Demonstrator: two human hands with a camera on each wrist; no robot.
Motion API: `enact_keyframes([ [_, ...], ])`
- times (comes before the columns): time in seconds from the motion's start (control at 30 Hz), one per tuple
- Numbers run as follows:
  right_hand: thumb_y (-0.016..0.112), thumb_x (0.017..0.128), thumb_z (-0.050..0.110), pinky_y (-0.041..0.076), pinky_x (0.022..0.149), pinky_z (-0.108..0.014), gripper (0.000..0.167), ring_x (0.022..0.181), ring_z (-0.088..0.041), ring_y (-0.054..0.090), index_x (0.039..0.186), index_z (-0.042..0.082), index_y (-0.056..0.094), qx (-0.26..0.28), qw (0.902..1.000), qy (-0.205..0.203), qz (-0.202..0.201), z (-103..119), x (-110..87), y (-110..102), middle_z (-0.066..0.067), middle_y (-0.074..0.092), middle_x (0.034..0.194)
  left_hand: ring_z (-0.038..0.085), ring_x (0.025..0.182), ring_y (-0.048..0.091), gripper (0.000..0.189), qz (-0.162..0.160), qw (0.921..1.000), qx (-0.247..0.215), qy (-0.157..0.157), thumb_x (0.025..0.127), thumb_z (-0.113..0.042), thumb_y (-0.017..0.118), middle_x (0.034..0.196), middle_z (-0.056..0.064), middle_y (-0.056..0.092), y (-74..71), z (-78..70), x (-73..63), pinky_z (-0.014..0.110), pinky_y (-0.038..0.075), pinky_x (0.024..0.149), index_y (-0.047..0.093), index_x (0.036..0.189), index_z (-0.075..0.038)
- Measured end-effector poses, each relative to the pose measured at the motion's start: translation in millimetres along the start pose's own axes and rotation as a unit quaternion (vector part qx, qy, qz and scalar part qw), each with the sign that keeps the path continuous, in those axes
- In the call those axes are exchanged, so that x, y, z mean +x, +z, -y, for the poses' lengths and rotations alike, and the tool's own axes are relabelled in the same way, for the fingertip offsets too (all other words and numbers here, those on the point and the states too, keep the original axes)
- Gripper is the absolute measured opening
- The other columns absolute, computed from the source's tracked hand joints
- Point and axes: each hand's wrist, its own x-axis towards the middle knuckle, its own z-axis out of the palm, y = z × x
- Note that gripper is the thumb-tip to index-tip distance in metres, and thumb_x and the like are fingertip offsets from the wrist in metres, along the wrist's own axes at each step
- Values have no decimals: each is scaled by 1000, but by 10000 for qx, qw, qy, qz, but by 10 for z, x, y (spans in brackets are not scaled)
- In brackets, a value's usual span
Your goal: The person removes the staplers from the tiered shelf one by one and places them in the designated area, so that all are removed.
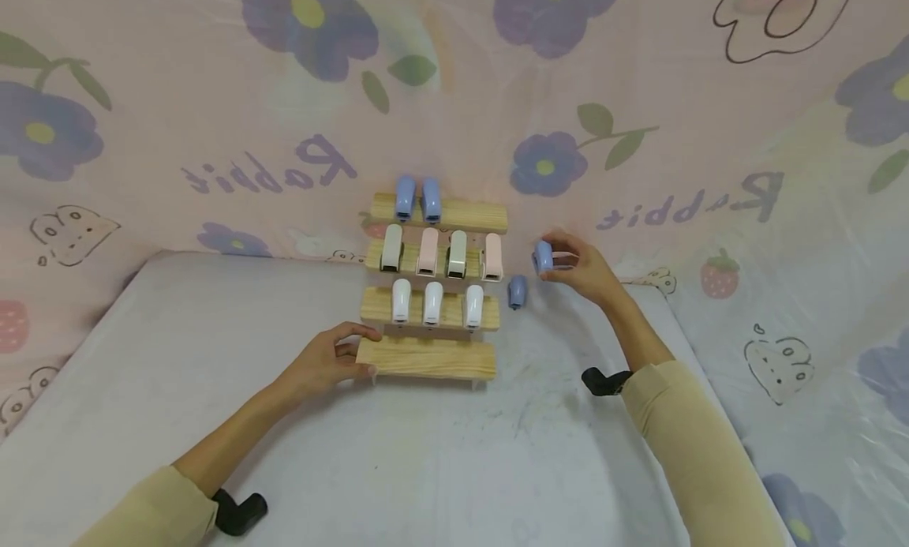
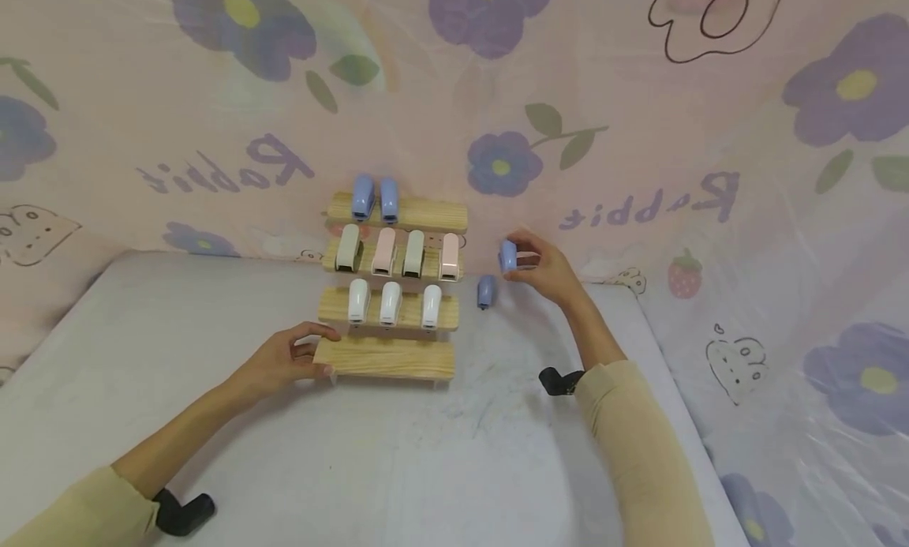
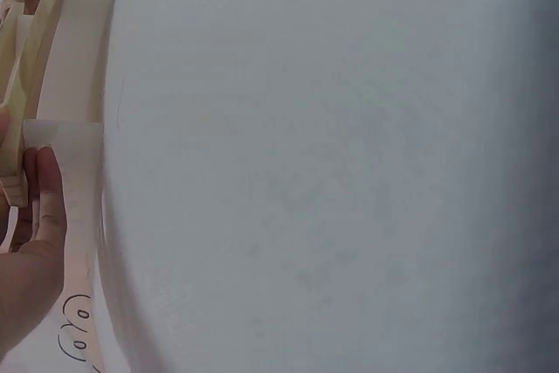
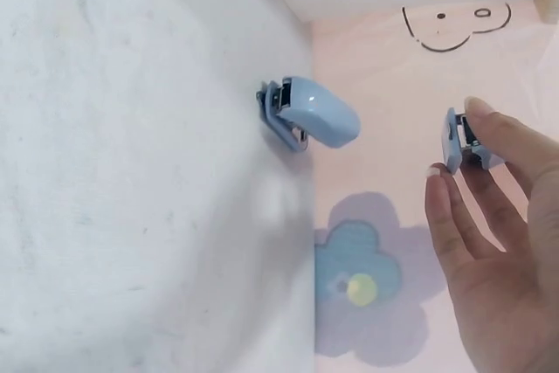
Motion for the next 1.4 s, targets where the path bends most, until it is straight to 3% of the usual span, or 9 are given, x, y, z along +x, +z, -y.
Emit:
enact_keyframes([
  [0.23, 78, 81, -6, 50, 84, -21, 65, 117, -43, 54, 138, 0, 49, 0, 9997, 194, -173, -173, -63, 49, -23, 51, 134, 26, 106, 65, 56, 2, 9999, 156, -4, 83, -15, 82, 142, 19, 51, -11, -1, -22, 32, 50, 85, 56, 132, -7],
  [0.4, 79, 82, -1, 50, 83, -22, 67, 116, -43, 55, 140, 0, 46, -102, 9991, 352, -211, -277, -71, 122, -23, 49, 136, 21, 93, 65, 54, -110, 9996, 238, -36, 82, -16, 83, 141, 13, 52, -26, -4, -44, 32, 49, 80, 59, 130, -11],
  [0.53, 79, 82, -1, 50, 85, -25, 68, 118, -44, 54, 142, -1, 45, -194, 9982, 542, -163, -275, -110, 162, -24, 49, 138, 18, 83, 61, 55, -101, 9997, 202, -62, 82, -16, 83, 130, 15, 58, -20, 17, -50, 29, 47, 73, 58, 130, -10],
  [0.67, 78, 84, 0, 50, 91, -40, 69, 119, -47, 53, 143, -5, 42, -365, 9970, 676, -85, -132, -196, 198, -27, 47, 140, 18, 84, 63, 57, -54, 9999, 100, -88, 82, -14, 82, 116, 15, 65, -8, 33, -52, 29, 48, 74, 57, 132, -6],
  [0.8, 78, 83, -1, 48, 94, -52, 68, 119, -47, 54, 141, -7, 43, -462, 9963, 722, -88, -50, -254, 230, -28, 49, 138, 16, 75, 58, 57, -52, 9998, 112, -155, 81, -16, 83, 88, 9, 66, -5, 24, -43, 28, 45, 69, 57, 132, -10],
  [0.9, 79, 82, -2, 46, 95, -55, 69, 119, -48, 54, 141, -7, 44, -464, 9961, 748, -90, -138, -252, 246, -28, 50, 138, 16, 70, 53, 56, -30, 9996, 202, -171, 81, -19, 84, 79, 6, 63, -4, 12, -27, 28, 43, 64, 58, 131, -13],
  [1.13, 83, 80, 8, 49, 94, -49, 69, 117, -40, 57, 140, 3, 49, -842, 9942, 667, -75, -475, -163, 275, -20, 53, 137, 16, 69, 53, 54, -15, 9997, 184, -153, 83, -16, 82, 76, 6, 63, -6, -7, -12, 28, 42, 63, 58, 131, -14],
  [1.4, 82, 80, 1, 48, 94, -52, 67, 117, -45, 56, 137, -3, 48, -806, 9945, 668, 102, -381, -137, 320, -26, 52, 136, 18, 68, 52, 54, -74, 9997, 161, -171, 82, -14, 82, 75, 14, 63, -15, -16, -2, 27, 40, 61, 58, 131, -14],
])
